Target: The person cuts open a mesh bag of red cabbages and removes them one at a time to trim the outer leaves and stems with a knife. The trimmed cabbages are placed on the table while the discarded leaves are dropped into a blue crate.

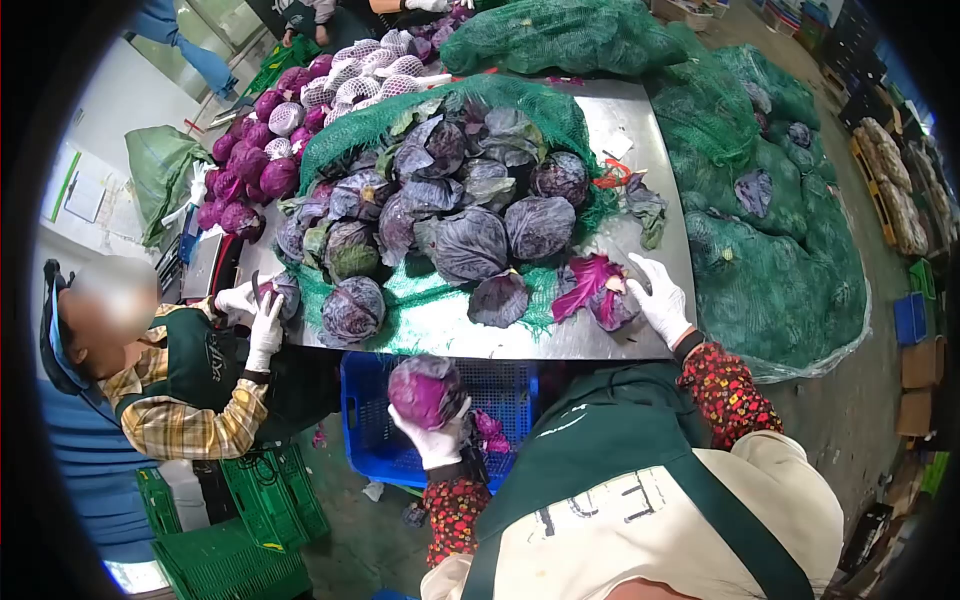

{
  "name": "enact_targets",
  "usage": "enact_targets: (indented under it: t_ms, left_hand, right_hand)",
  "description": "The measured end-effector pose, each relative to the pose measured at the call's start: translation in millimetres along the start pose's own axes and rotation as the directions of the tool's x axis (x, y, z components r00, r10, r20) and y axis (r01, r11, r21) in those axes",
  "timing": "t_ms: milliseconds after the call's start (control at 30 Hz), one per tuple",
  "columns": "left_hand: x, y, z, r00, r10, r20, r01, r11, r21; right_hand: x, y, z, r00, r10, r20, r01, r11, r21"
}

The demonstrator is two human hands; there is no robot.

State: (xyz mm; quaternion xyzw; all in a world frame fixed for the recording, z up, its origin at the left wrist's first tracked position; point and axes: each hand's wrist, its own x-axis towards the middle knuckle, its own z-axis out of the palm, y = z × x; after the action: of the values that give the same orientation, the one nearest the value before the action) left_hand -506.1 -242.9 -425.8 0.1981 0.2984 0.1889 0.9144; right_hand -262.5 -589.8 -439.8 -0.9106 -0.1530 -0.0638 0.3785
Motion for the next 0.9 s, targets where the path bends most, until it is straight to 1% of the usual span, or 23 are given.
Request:
enact_targets:
  t_ms: [33, 100, 133, 167, 200, 267, 300, 333, 367, 400, 433, 467, 500, 533, 567, 600, 633, 700, 733, 767, 800, 833, 900]
  left_hand:
    - [-2, 10, -8, 0.997, -0.015, 0.08, 0.023, 0.994, -0.104]
    - [-7, 24, -17, 0.971, 0.029, 0.238, 0.012, 0.985, -0.171]
    - [-14, 29, -11, 0.958, 0.049, 0.282, 0.012, 0.977, -0.211]
    - [-19, 36, -9, 0.943, 0.056, 0.327, 0.041, 0.958, -0.283]
    - [-22, 40, -6, 0.939, 0.077, 0.336, 0.033, 0.951, -0.308]
    - [-26, 45, 4, 0.932, 0.096, 0.349, 0.025, 0.945, -0.327]
    - [-27, 47, 12, 0.946, 0.1, 0.309, -0.006, 0.957, -0.29]
    - [-27, 49, 18, 0.957, 0.108, 0.269, -0.038, 0.967, -0.253]
    - [-22, 51, 17, 0.956, 0.116, 0.27, -0.046, 0.967, -0.252]
    - [-13, 52, 12, 0.971, 0.137, 0.195, -0.118, 0.987, -0.107]
    - [-9, 54, 15, 0.978, 0.17, 0.119, -0.177, 0.983, 0.044]
    - [-10, 48, 16, 0.973, 0.174, 0.154, -0.186, 0.98, 0.066]
    - [-12, 46, 24, 0.971, 0.131, 0.201, -0.163, 0.975, 0.151]
    - [-9, 38, 32, 0.969, 0.111, 0.222, -0.168, 0.952, 0.257]
    - [-3, 31, 40, 0.967, 0.088, 0.24, -0.172, 0.918, 0.356]
    - [6, 26, 51, 0.934, 0.031, 0.357, -0.224, 0.829, 0.513]
    - [13, 18, 63, 0.916, 0.06, 0.398, -0.306, 0.744, 0.593]
    - [18, -3, 89, 0.903, -0.028, 0.43, -0.297, 0.682, 0.668]
    - [34, -17, 84, 0.871, -0.016, 0.492, -0.407, 0.538, 0.738]
    - [48, -32, 79, 0.833, -0.017, 0.553, -0.506, 0.378, 0.775]
    - [50, -45, 90, 0.803, -0.025, 0.595, -0.572, 0.249, 0.782]
    - [60, -60, 88, 0.745, -0.01, 0.667, -0.661, 0.13, 0.739]
    - [64, -77, 90, 0.768, 0.016, 0.641, -0.64, 0.068, 0.765]
  right_hand:
    - [0, 7, 7, 0.999, -0.027, -0.026, 0.026, 0.999, -0.034]
    - [-7, 4, 32, 0.996, -0.082, 0.034, 0.084, 0.995, -0.06]
    - [-6, -26, 32, 0.97, 0.06, 0.235, -0.042, 0.996, -0.083]
    - [-7, -34, 46, 0.925, 0.036, 0.378, -0.036, 0.999, -0.007]
    - [-12, -52, 62, 0.909, -0.044, 0.414, 0.091, 0.991, -0.094]
    - [-22, -99, 80, 0.814, -0.166, 0.557, 0.182, 0.983, 0.027]
    - [-38, -103, 109, 0.793, -0.27, 0.547, 0.246, 0.962, 0.118]
    - [-42, -131, 111, 0.692, -0.259, 0.674, 0.258, 0.961, 0.104]
    - [-51, -135, 130, 0.626, -0.39, 0.675, 0.256, 0.921, 0.295]
    - [-64, -137, 151, 0.581, -0.423, 0.695, 0.036, 0.867, 0.497]
    - [-53, -159, 131, 0.356, -0.395, 0.847, -0.148, 0.871, 0.468]
    - [-44, -167, 118, 0.303, -0.346, 0.888, -0.28, 0.858, 0.43]
    - [-38, -167, 111, 0.242, -0.299, 0.923, -0.407, 0.832, 0.376]
    - [-38, -156, 107, 0.426, -0.323, 0.845, -0.406, 0.767, 0.497]
    - [-24, -140, 103, 0.429, -0.212, 0.878, -0.564, 0.697, 0.444]
    - [-11, -128, 91, 0.457, -0.191, 0.869, -0.606, 0.649, 0.461]
    - [0, -119, 86, 0.468, -0.075, 0.881, -0.665, 0.626, 0.406]
    - [12, -109, 58, 0.624, 0.069, 0.778, -0.676, 0.546, 0.495]
    - [14, -107, 50, 0.63, 0.086, 0.771, -0.676, 0.55, 0.491]
    - [14, -104, 44, 0.63, 0.062, 0.774, -0.684, 0.517, 0.515]
    - [13, -101, 40, 0.63, 0.038, 0.776, -0.693, 0.479, 0.539]
    - [6, -98, 43, 0.66, 0.072, 0.748, -0.631, 0.595, 0.499]
    - [-4, -94, 38, 0.718, 0.086, 0.691, -0.563, 0.657, 0.502]
